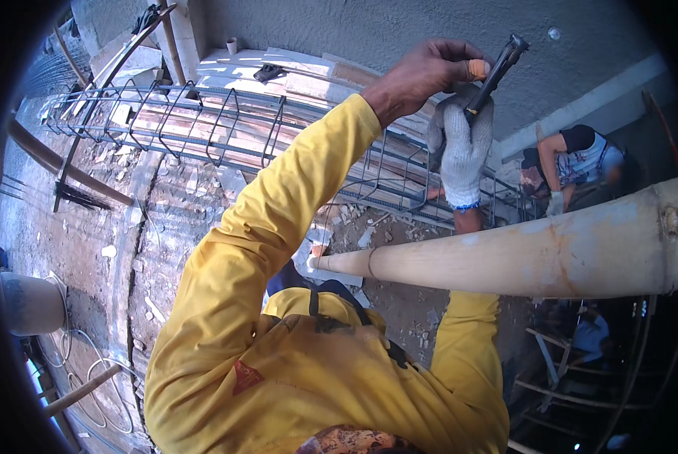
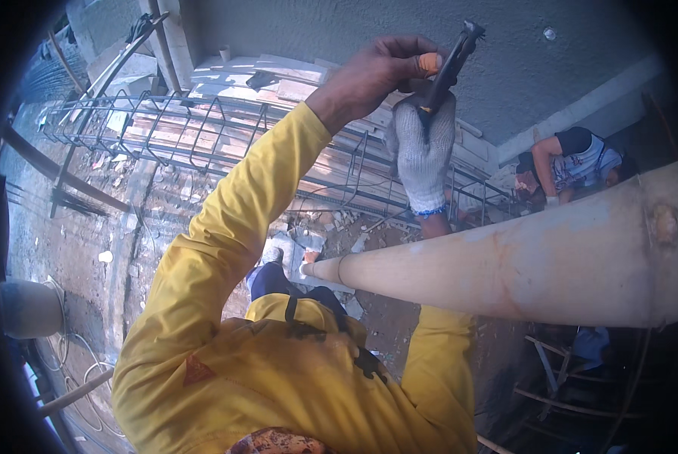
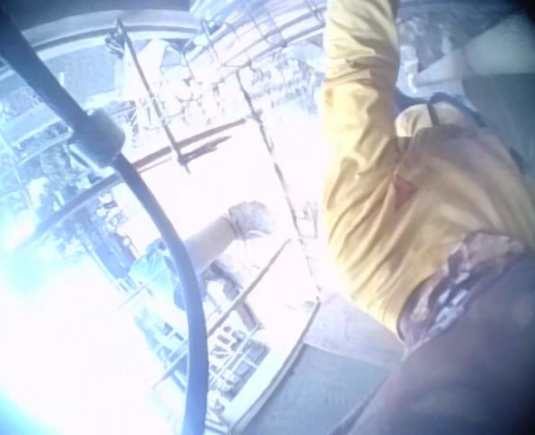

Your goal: The person uses pliers to twist wire ties around intersecting rebar rods, securing a rebar cage on a construction site. The worker repeatedly reaches for ties, wraps them around the rebar intersections, and twists them tight to hold the structure together.

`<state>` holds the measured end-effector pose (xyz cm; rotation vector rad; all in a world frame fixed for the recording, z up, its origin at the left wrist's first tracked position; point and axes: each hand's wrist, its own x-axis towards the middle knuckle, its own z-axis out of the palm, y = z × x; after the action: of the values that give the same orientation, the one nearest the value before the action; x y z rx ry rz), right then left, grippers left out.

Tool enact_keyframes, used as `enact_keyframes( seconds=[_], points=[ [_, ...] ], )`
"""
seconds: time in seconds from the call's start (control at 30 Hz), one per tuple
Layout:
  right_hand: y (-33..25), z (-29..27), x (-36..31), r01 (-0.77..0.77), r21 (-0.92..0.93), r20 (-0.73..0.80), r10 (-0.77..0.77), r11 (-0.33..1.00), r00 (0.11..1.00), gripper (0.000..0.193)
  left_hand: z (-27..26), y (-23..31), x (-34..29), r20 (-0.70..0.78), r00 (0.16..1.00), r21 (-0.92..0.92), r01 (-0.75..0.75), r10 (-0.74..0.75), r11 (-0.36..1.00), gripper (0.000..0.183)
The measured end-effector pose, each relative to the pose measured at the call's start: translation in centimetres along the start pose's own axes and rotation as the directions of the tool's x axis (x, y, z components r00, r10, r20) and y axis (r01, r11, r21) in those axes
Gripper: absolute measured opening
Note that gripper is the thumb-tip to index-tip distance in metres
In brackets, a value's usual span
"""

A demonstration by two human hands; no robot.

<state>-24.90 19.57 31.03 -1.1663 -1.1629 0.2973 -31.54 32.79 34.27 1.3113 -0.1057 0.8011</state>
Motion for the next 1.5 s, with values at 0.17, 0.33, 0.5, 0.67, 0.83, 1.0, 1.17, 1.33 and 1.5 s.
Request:
enact_keyframes(
  seconds=[0.17,0.33,0.5,0.67,0.83,1.0,1.17,1.33,1.5],
  points=[
    [1.0,1.4,-2.0,0.131,-0.172,-0.008,-0.134,0.976,0.991,0.044,2.2,3.5,-4.7,0.029,0.891,0.653,-0.360,0.453,0.666,0.017],
    [3.3,1.1,-1.9,0.218,-0.646,0.109,-0.194,0.732,0.975,0.039,4.8,5.6,-8.3,0.273,0.726,0.935,-0.353,0.631,0.002,0.021],
    [4.3,-3.6,-3.6,0.188,-0.658,0.077,-0.184,0.729,0.980,0.031,6.4,6.5,-9.4,0.389,0.698,0.917,-0.352,0.601,-0.185,0.023],
    [5.5,-8.4,-7.5,0.033,-0.420,-0.159,-0.110,0.907,0.981,0.027,1.2,6.9,-11.3,0.158,0.715,0.971,-0.237,0.681,0.024,0.019],
    [8.1,-13.4,-13.1,-0.458,-0.442,-0.423,0.271,0.772,0.865,0.032,-12.3,-0.6,-21.7,-0.209,0.943,0.969,0.164,0.261,0.183,0.026],
    [14.4,-17.4,-17.7,-0.657,-0.171,-0.490,0.515,0.734,0.703,0.036,-22.0,-10.4,-35.6,-0.138,0.990,0.972,0.134,-0.006,-0.191,0.021],
    [17.3,-20.0,-17.4,-0.520,-0.352,-0.651,0.196,0.778,0.733,0.029,-20.0,-11.7,-40.7,-0.440,0.883,0.861,0.466,-0.163,0.204,0.025],
    [17.6,-21.4,-13.8,-0.264,-0.231,-0.676,0.041,0.936,0.736,0.027,-14.3,-12.0,-38.7,-0.572,0.744,0.607,0.667,-0.347,0.431,0.026],
    [22.4,-20.5,-13.9,-0.484,-0.488,-0.641,0.078,0.727,0.764,0.026,-12.1,-17.0,-36.4,-0.522,0.738,0.412,0.657,-0.427,0.631,0.017]
  ],
)
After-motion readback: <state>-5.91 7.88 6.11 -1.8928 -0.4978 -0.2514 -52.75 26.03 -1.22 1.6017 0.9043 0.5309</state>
